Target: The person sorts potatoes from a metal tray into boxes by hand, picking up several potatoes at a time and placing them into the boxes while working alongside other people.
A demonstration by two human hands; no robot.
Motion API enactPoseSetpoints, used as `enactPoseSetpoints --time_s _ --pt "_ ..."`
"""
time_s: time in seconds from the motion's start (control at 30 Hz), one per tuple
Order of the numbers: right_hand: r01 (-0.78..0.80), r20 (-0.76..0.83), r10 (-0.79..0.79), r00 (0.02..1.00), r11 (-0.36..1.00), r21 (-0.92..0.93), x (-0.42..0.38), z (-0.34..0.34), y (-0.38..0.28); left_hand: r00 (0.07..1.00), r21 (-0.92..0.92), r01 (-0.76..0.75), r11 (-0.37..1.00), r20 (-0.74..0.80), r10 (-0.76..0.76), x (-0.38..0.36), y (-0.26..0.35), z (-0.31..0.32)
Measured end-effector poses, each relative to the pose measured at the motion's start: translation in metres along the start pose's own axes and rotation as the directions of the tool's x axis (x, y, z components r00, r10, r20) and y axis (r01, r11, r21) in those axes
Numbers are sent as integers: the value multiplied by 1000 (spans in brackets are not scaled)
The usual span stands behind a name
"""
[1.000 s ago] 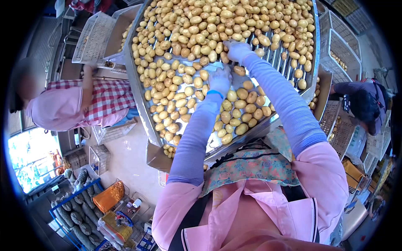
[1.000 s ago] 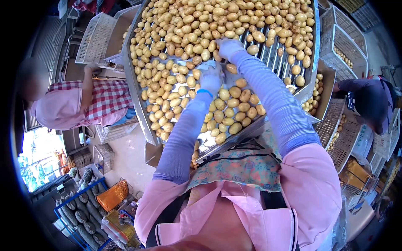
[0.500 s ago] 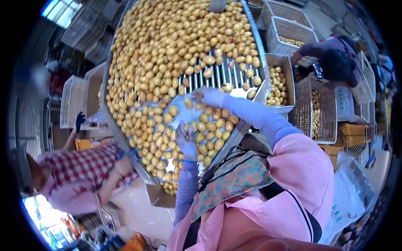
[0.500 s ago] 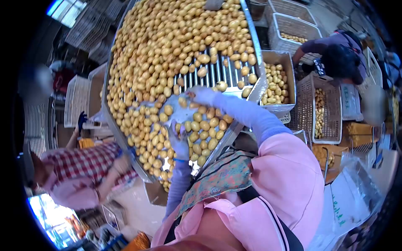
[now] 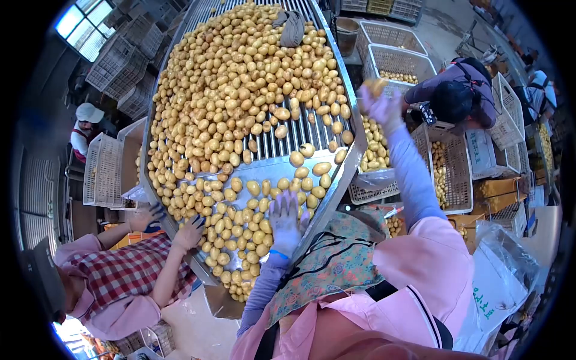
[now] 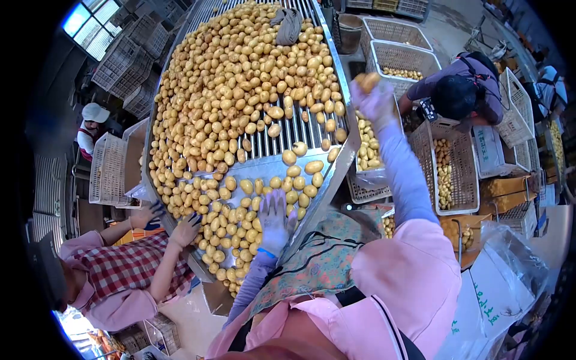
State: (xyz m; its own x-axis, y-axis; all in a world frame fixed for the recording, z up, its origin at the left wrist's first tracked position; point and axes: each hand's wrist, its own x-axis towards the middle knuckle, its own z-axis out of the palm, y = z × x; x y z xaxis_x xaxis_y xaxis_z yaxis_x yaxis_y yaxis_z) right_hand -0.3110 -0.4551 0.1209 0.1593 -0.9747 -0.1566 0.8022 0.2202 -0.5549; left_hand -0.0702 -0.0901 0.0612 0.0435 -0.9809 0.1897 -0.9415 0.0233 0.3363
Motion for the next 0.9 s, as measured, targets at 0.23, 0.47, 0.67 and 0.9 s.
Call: enactPoseSetpoints --time_s 0.23,0.47,0.67,0.9 --pt "240 188 -151 971 533 -811 10 -49 40 971 102 199 975 117 -211 -130 -93 6" --pt "835 591 598 542 -301 -461 -195 -13 254 724 387 678 625 -206 -658 -74 -135 54" --pt "955 479 854 204 -66 -290 -178 -10 261 900 160 435 886 -73 -429 -150 -81 38" --pt "943 522 815 250 -84 -321 -196 -17 241 741 346 663 663 -183 -646 -239 -103 -4"
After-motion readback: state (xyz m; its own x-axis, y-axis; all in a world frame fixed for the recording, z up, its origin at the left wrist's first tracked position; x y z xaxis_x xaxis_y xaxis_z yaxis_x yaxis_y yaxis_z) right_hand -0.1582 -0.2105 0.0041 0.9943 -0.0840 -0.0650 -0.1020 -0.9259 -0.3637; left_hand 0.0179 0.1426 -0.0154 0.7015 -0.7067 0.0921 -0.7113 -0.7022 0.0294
